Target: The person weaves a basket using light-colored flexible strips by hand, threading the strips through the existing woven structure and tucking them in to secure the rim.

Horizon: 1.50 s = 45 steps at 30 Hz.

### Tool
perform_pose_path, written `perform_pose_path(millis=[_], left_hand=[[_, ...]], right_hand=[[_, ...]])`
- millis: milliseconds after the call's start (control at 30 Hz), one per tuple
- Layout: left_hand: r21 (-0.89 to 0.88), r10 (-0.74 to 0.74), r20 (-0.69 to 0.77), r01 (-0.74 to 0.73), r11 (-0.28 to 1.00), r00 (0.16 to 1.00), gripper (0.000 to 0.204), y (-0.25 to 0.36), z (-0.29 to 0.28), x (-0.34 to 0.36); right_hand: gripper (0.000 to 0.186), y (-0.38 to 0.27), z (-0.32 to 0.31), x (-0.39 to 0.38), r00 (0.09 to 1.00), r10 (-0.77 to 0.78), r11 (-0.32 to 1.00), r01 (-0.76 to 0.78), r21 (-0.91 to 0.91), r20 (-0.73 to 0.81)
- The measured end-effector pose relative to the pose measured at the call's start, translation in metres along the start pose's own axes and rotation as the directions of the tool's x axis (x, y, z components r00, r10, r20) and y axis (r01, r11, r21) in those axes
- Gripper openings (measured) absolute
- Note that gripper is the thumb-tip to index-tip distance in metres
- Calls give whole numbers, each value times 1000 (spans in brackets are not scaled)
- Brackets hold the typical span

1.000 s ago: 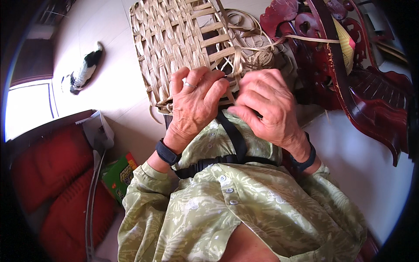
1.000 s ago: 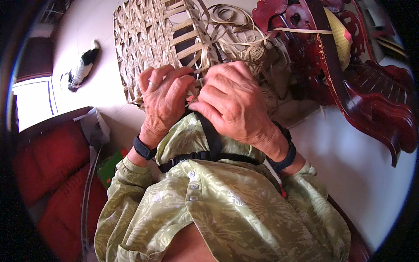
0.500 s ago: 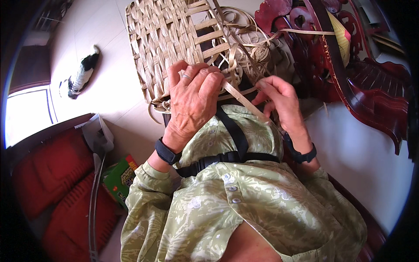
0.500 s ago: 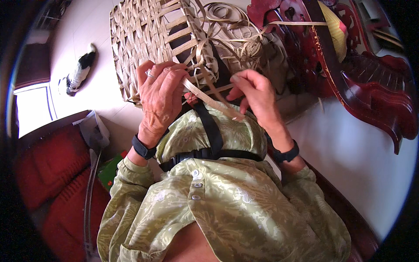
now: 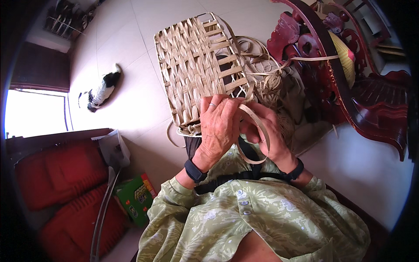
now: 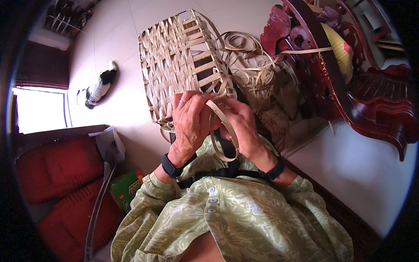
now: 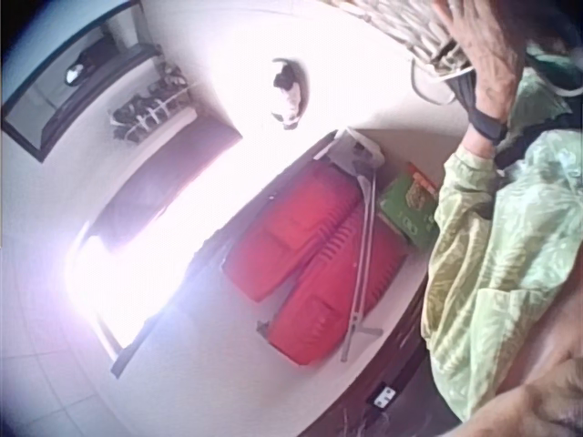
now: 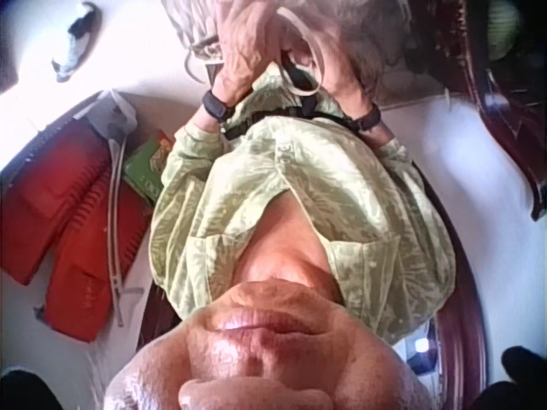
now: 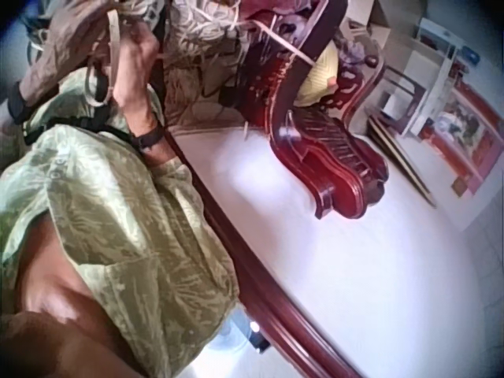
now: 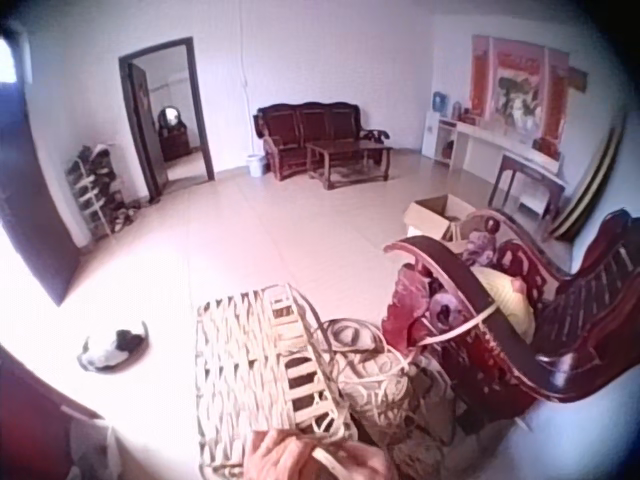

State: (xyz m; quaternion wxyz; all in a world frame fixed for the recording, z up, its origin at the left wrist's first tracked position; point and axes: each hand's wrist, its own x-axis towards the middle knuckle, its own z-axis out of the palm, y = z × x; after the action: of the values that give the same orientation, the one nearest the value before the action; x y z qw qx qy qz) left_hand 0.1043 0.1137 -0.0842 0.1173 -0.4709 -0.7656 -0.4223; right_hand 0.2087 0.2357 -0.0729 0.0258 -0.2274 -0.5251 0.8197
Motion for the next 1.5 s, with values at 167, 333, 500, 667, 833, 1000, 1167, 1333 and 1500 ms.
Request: perform_pose_path(millis=[167,333,500,667,833,1000,1167,1333,1500], left_hand=[[-9,-4,8,4,1000,1000,22,-3,-2,2],[46,-29,-23,30,998,999,20,-9,1,0],[50,-98,-27,99,994,995,14,-6,2,4],[156,-13,116,-6,988,993,12,-7,6,1],[66,-37,59,33,997,998,17,-13,3,6],[41,-51,23,50,998,998,20,-12,1,7],[42,-70,-1,70,997,998,19,-12,2,7],[40,-79,14,78,996,997,16,-13,3,3],[41,-118,23,117,992,993,16,-10,-1,6]], right_hand=[[21,13,7,-1,999,-44,960,49,274,-25],[16,9,-41,-18,977,164,985,-154,80,-136],[27,19,-199,-64,707,359,908,-416,52,-609],[30,17,-241,-54,504,249,384,-835,-394,-827],[23,-15,-98,3,850,-483,353,-33,-935,-212],[26,0,-43,23,894,-440,205,193,-960,85],[16,10,-59,21,794,-549,88,365,-927,260],[9,3,-80,6,846,-520,249,284,-926,120],[12,-6,-171,-10,685,-548,410,-280,-868,-480]])
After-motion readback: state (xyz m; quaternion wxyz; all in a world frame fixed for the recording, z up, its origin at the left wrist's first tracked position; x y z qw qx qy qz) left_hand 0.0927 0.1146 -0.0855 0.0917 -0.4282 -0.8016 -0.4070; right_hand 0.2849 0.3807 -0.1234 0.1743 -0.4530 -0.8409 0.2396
